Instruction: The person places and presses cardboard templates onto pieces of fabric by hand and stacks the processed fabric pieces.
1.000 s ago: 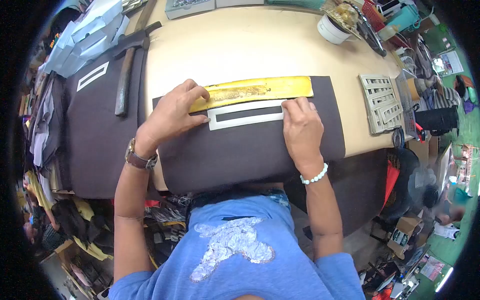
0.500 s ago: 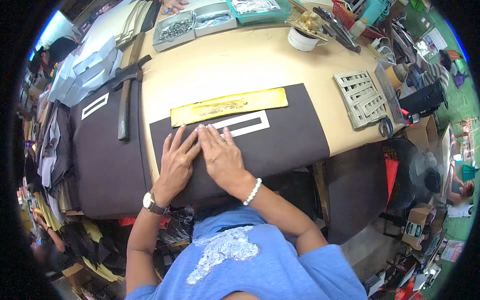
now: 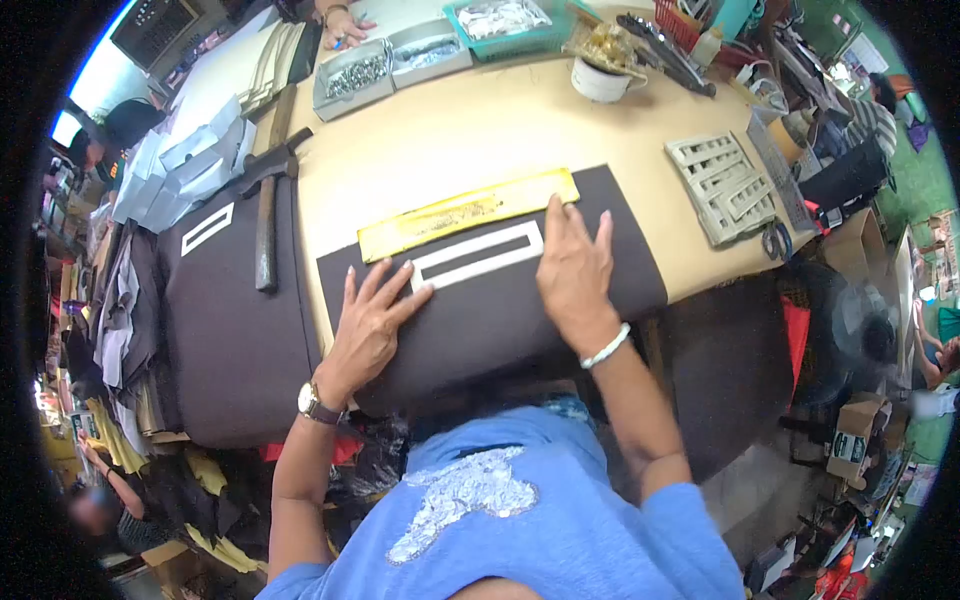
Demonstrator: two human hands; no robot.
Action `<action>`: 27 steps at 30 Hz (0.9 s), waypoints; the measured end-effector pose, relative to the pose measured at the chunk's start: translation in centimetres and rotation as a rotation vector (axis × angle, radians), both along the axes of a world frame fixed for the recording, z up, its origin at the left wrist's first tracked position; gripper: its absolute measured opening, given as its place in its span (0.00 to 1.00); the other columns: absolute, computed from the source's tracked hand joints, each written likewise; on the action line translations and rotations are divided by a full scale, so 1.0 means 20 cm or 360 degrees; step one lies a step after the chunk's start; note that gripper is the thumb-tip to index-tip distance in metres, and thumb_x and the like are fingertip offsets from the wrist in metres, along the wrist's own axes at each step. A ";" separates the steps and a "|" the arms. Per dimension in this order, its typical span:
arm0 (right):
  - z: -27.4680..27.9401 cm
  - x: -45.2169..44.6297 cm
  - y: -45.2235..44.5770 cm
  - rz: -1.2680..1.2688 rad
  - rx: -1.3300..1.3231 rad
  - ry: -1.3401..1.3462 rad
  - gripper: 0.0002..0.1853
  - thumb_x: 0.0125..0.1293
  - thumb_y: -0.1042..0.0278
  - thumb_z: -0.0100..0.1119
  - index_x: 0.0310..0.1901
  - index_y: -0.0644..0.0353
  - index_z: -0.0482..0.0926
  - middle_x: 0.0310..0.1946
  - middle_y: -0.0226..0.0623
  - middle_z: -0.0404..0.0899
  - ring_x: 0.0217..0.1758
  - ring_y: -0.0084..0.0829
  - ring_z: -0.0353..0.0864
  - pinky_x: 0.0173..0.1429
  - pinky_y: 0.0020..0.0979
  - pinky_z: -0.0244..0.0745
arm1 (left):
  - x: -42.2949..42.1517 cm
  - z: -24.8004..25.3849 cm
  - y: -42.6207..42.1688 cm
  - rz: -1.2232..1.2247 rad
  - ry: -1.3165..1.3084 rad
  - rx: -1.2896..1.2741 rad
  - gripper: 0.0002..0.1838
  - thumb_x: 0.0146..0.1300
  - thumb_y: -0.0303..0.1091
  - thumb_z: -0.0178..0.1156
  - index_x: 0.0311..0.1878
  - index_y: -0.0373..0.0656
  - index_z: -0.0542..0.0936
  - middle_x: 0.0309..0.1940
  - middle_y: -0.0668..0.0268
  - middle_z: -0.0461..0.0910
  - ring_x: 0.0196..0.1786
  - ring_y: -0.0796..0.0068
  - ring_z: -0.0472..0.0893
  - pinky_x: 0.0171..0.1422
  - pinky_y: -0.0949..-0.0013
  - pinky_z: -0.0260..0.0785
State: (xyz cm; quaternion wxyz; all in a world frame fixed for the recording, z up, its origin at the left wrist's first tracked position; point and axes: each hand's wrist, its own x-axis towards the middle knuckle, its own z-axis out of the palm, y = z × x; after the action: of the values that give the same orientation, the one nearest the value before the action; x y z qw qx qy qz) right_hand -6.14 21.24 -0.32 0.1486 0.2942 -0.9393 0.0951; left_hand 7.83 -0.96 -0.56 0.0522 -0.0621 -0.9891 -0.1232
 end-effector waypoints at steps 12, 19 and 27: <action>-0.09 0.14 0.07 0.0191 -0.0266 -0.0316 0.23 0.63 0.79 0.42 0.62 0.68 0.68 0.59 0.43 0.75 0.63 0.37 0.74 0.70 0.58 0.54 | 0.04 0.05 0.07 0.0166 -0.0002 -0.0165 0.28 0.51 0.18 0.51 0.57 0.50 0.79 0.60 0.58 0.70 0.74 0.50 0.54 0.72 0.29 0.34; 0.02 -0.12 0.07 -0.0071 0.0031 -0.0131 0.22 0.67 0.69 0.46 0.62 0.65 0.68 0.55 0.44 0.76 0.60 0.42 0.74 0.68 0.62 0.52 | 0.27 0.05 0.07 0.0668 0.0033 -0.0181 0.22 0.58 0.28 0.56 0.58 0.40 0.74 0.62 0.52 0.67 0.73 0.45 0.53 0.70 0.30 0.40; -0.07 -0.57 -0.50 0.0396 0.0203 -0.0353 0.24 0.72 0.54 0.41 0.66 0.50 0.66 0.70 0.44 0.59 0.73 0.46 0.56 0.71 0.63 0.44 | 0.20 -0.06 0.22 0.1307 0.0153 0.0092 0.34 0.65 0.46 0.55 0.70 0.43 0.61 0.67 0.36 0.55 0.71 0.38 0.53 0.69 0.30 0.41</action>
State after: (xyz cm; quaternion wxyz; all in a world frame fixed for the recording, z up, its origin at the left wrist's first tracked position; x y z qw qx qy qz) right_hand -17.56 11.21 -1.73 0.0124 0.4046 -0.9105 0.0849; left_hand 11.89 3.53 -1.79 0.1449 0.3334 -0.9242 -0.1168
